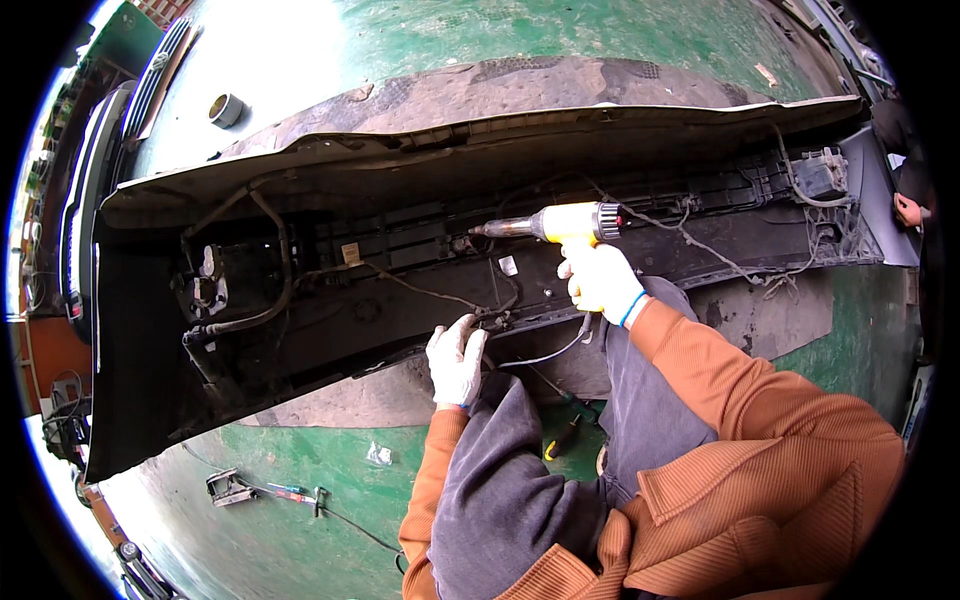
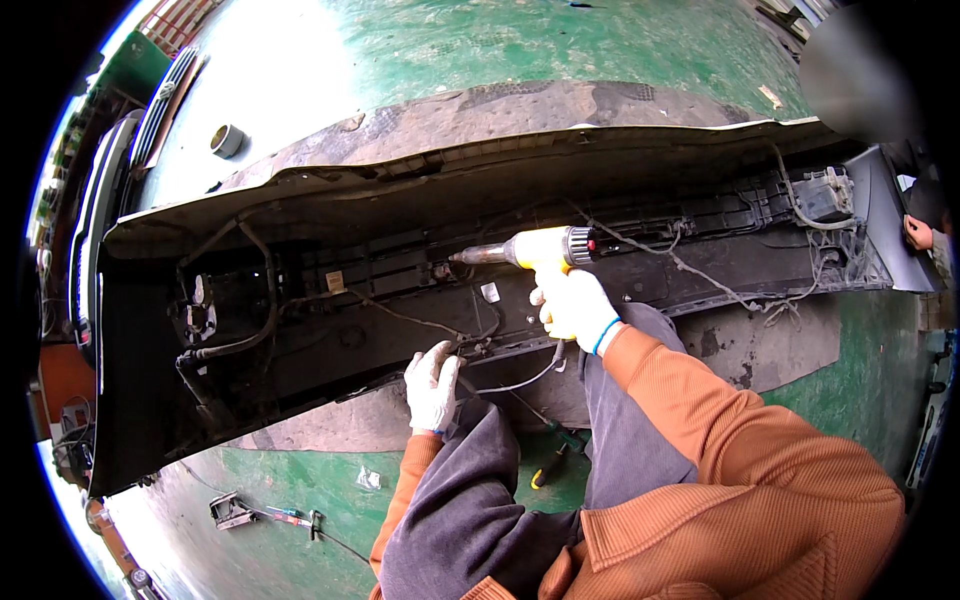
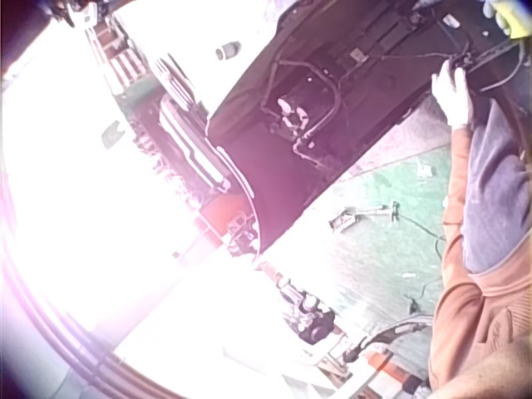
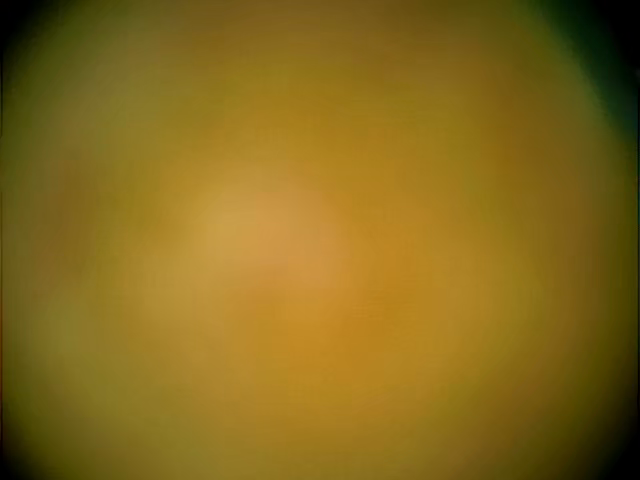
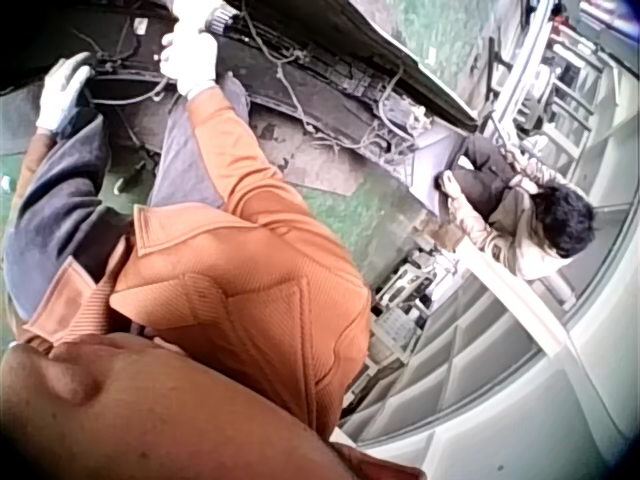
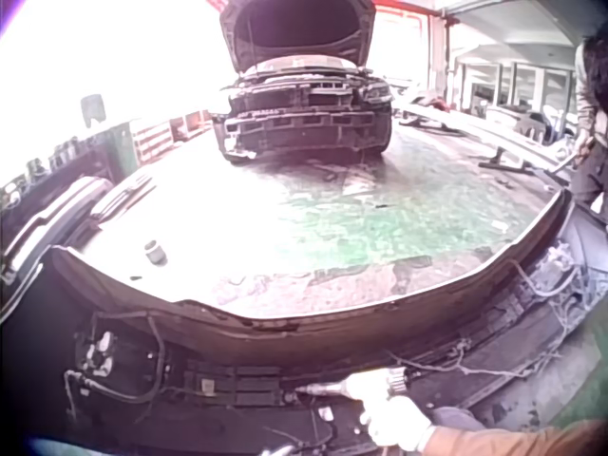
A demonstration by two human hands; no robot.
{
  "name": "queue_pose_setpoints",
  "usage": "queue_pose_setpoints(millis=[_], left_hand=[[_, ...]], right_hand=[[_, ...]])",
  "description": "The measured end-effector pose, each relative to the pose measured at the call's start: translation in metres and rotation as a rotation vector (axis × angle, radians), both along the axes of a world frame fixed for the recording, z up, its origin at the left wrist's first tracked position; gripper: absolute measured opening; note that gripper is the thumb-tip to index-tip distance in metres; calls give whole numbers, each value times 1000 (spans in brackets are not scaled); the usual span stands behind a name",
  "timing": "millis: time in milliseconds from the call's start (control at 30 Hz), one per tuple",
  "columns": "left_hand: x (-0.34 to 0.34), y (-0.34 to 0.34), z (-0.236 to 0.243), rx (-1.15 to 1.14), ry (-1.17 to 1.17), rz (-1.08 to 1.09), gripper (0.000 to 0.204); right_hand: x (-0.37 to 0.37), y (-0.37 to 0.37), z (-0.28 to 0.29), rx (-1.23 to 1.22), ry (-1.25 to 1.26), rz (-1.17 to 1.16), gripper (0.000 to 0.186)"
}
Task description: The person uses a screwdriver to pry and adjust components inside a detached car bumper. They then use a heat gun to apply heat to the same area, likely to soften adhesive or plastic for repair.
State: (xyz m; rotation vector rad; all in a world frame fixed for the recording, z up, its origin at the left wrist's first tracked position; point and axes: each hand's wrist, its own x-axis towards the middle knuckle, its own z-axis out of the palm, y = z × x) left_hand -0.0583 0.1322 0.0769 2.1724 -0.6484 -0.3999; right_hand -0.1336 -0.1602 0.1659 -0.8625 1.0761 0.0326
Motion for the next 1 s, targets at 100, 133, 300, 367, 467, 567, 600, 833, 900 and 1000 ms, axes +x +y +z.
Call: queue_pose_setpoints(millis=[100,133,300,367,467,567,600,833,900,1000], left_hand=[[0,0,-4,0,-14,-7,41],[0,0,-3,-1,-13,-8,41],[0,-2,0,6,3,-1,42],[0,-2,3,12,16,12,42],[-1,-1,-1,21,-30,11,43],[-2,-2,3,12,3,16,43],[-2,-2,2,14,-15,16,43],[-1,0,-4,7,-26,1,42],[-1,0,-5,7,-18,-1,42],[0,-1,-3,5,-3,-2,41]], right_hand=[[-2,-2,-1,12,-16,3,16],[-2,-2,-1,6,-17,8,16],[-5,-1,-1,-17,-23,36,18],[-5,-1,-1,1,-35,35,18],[-4,0,1,-6,-25,36,18],[-3,0,1,-2,-18,33,19],[-4,0,0,3,-18,30,19],[-3,1,0,-20,-14,39,19],[-3,1,1,-10,-19,34,19],[-3,0,-2,7,-27,34,19]])
